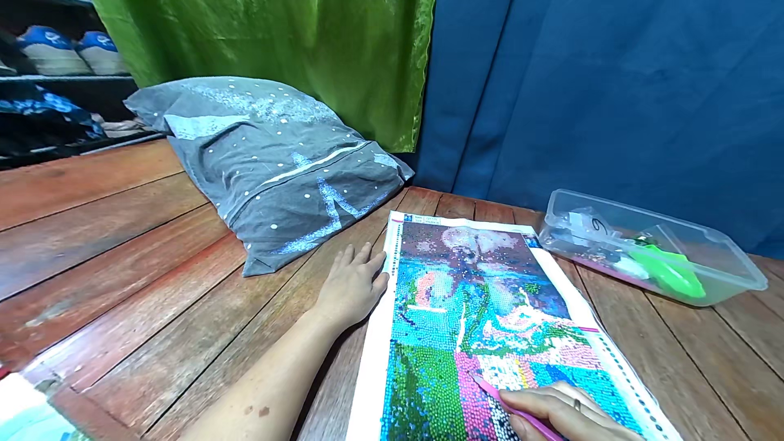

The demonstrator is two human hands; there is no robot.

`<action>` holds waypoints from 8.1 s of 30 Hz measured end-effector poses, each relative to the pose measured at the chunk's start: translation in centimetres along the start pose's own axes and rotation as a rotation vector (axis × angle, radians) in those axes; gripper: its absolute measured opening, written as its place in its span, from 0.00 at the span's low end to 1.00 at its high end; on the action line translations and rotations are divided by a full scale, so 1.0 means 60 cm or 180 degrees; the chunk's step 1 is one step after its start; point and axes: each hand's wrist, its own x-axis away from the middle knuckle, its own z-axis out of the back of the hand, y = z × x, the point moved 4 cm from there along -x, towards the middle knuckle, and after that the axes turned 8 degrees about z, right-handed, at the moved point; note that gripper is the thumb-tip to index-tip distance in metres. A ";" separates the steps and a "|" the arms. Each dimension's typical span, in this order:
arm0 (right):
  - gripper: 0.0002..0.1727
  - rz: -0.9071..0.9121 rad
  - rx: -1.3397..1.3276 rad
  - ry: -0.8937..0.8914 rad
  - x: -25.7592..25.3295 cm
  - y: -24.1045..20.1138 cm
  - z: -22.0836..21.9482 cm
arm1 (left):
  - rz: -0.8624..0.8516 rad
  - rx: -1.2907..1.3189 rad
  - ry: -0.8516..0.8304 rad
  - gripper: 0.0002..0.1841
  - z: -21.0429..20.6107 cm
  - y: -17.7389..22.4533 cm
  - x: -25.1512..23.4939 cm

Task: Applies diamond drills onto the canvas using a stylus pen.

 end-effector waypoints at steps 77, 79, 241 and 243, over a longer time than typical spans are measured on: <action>0.08 0.0022 0.0088 0.0229 0.006 0.000 0.007 | -0.0027 0.0085 0.0013 0.27 0.001 -0.003 0.000; 0.09 0.0028 0.0084 0.0255 0.005 0.001 0.008 | -0.0040 0.0090 0.0010 0.27 0.001 -0.003 0.000; 0.18 0.0277 -0.0003 0.0766 -0.096 0.043 -0.053 | -0.0011 0.0074 0.0009 0.27 0.002 0.001 -0.001; 0.18 0.0314 0.0038 0.0767 -0.096 0.043 -0.054 | -0.0018 0.0068 0.0020 0.27 0.002 0.001 -0.001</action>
